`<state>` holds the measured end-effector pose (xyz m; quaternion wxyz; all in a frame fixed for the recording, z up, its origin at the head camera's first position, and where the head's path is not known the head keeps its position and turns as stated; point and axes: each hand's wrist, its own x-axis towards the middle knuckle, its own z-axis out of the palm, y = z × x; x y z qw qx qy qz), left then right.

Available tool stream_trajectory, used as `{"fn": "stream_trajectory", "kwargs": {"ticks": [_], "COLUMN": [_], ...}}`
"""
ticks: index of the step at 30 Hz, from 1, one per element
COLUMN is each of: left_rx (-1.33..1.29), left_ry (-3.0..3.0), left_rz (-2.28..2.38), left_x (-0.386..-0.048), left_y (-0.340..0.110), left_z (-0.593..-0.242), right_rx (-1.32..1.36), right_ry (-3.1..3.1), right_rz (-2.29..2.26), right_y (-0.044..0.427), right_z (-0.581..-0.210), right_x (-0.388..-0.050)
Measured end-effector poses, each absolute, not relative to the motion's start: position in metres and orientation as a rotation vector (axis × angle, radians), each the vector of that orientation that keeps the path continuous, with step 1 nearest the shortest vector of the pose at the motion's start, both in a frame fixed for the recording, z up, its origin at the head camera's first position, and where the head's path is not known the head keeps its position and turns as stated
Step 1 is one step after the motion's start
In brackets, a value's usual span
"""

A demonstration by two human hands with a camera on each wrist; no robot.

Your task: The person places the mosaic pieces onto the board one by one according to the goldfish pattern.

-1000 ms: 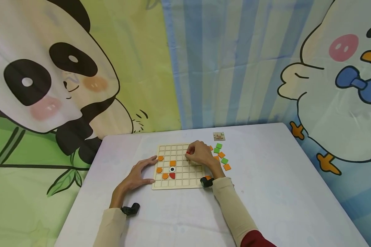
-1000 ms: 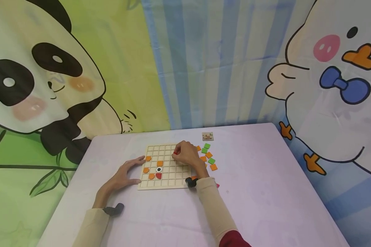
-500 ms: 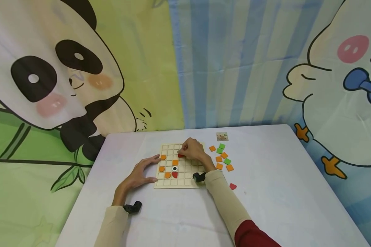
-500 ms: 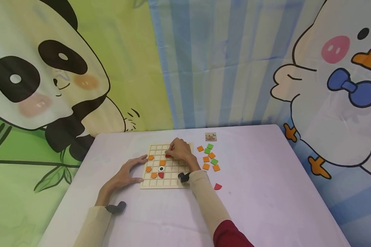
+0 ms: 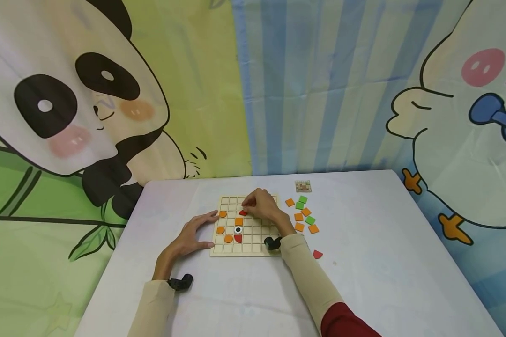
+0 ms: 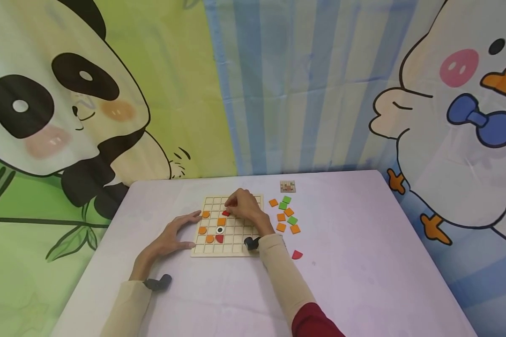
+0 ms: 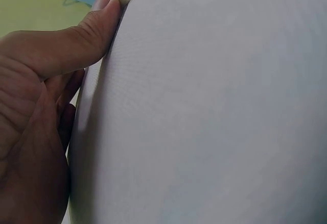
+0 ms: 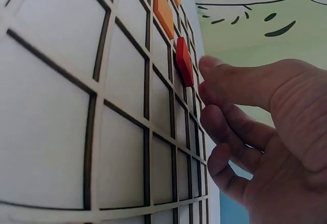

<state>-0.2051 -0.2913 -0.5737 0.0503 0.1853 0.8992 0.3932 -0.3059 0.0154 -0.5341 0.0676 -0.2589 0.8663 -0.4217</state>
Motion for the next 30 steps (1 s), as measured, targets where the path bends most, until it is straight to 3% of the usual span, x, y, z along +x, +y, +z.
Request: {"fn": "stream_trajectory", "kwargs": {"ticks": [30], "left_rx": [0.549], "left_ry": [2.744], "left_rz": [1.185], "left_x": [-0.206], "left_y": [-0.293], "left_z": [-0.577], "right_rx": [-0.888], "right_ry": [2.626], "right_rz": [-1.119], "right_y": [0.000], "right_z": [-0.543], "right_x": [-0.301]}}
